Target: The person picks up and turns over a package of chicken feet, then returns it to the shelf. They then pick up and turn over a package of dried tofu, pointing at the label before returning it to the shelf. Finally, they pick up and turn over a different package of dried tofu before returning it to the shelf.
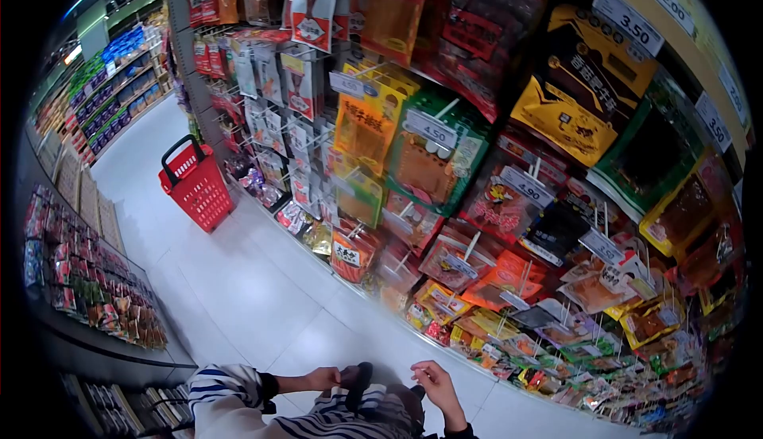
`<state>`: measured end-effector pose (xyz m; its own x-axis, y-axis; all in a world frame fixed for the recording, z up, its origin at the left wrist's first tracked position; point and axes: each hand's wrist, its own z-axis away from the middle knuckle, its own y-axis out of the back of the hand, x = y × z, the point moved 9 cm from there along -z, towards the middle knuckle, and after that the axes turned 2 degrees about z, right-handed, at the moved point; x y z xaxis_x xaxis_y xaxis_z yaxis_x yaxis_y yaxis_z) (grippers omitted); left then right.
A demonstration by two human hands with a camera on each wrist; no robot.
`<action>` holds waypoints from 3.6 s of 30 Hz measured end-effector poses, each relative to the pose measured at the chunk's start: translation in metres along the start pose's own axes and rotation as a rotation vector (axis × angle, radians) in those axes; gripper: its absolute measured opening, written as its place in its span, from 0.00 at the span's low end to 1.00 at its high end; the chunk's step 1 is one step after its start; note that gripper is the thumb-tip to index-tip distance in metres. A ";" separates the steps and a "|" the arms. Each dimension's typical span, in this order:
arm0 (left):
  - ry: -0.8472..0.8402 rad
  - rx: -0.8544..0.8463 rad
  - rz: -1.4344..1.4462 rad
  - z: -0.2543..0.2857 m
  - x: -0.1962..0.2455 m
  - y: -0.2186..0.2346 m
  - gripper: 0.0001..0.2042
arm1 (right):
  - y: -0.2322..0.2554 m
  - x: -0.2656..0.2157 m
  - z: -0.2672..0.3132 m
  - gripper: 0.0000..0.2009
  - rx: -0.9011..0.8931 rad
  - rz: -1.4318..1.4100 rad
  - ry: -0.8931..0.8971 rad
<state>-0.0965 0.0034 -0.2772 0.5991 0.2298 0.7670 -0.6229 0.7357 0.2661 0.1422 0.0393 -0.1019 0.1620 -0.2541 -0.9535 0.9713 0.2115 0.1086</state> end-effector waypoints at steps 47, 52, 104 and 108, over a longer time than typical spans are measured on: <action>0.149 0.285 0.463 -0.070 -0.012 -0.184 0.12 | 0.097 0.095 0.367 0.06 0.651 -0.082 0.086; 0.135 0.097 0.556 -0.099 0.033 -0.209 0.11 | 0.120 0.114 0.392 0.06 0.717 -0.136 -0.008; -0.733 -0.125 0.226 -0.219 0.602 -0.576 0.10 | 0.861 -0.165 0.497 0.13 1.272 0.430 0.927; -0.700 -0.098 0.254 -0.215 0.611 -0.582 0.09 | 0.880 -0.159 0.457 0.13 1.046 0.127 0.815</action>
<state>0.7401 -0.1470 -0.0885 -0.0374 -0.0354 0.9987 -0.6323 0.7748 0.0038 1.0513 -0.1655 0.2738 0.4672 0.4249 -0.7754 0.6922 -0.7214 0.0218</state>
